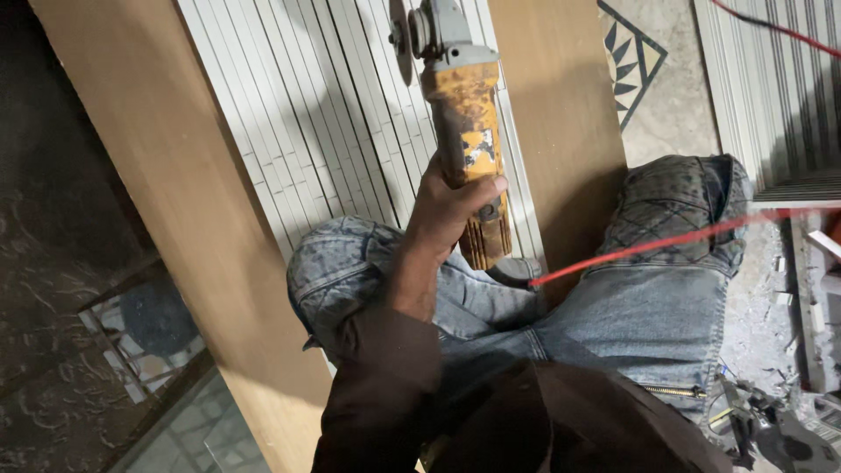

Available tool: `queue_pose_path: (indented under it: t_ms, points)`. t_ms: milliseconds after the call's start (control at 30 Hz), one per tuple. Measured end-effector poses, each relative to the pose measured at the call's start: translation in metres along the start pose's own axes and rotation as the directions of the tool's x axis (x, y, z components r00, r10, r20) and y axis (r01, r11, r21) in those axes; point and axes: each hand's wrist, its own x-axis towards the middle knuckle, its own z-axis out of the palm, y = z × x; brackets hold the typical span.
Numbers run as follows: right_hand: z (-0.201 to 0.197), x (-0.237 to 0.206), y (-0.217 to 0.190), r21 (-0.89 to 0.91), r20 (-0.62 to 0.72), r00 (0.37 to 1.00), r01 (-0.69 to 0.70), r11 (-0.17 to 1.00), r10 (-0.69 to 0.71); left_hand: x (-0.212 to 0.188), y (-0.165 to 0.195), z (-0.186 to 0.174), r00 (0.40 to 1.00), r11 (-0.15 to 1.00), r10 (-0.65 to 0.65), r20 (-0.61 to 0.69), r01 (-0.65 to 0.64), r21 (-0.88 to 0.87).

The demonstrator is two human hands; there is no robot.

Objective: The person sits on the floor of a workshop holding white slatted profiles between their legs and grinds their edges with an angle grinder, first with a sanding attachment and later with a grinding disc, running the tool along the slats.

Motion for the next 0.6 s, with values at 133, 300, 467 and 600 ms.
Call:
queue_pose_path:
  t_ms: [133, 300, 467, 600]
  points:
    - [0.018, -0.01, 0.008, 0.068, 0.033, 0.998, -0.049, 0.996, 0.047, -0.003, -0.003, 0.001, 0.999, 0.999, 0.025, 0.026, -0.026, 0.041]
    - [0.027, -0.014, 0.016, 0.123, 0.044, 0.998, -0.058, 0.991, 0.053, -0.003, -0.009, 0.004, 0.997, 0.999, -0.008, 0.072, 0.006, 0.033]
    - [0.036, -0.005, 0.02, 0.151, 0.043, 0.998, -0.045, 0.987, 0.039, -0.003, -0.02, 0.006, 0.995, 0.998, -0.05, 0.085, 0.052, -0.028]
    - [0.029, 0.011, 0.011, 0.172, 0.02, 1.0, -0.002, 0.985, -0.001, 0.0, -0.044, 0.018, 0.999, 0.999, -0.016, 0.051, 0.017, -0.029]
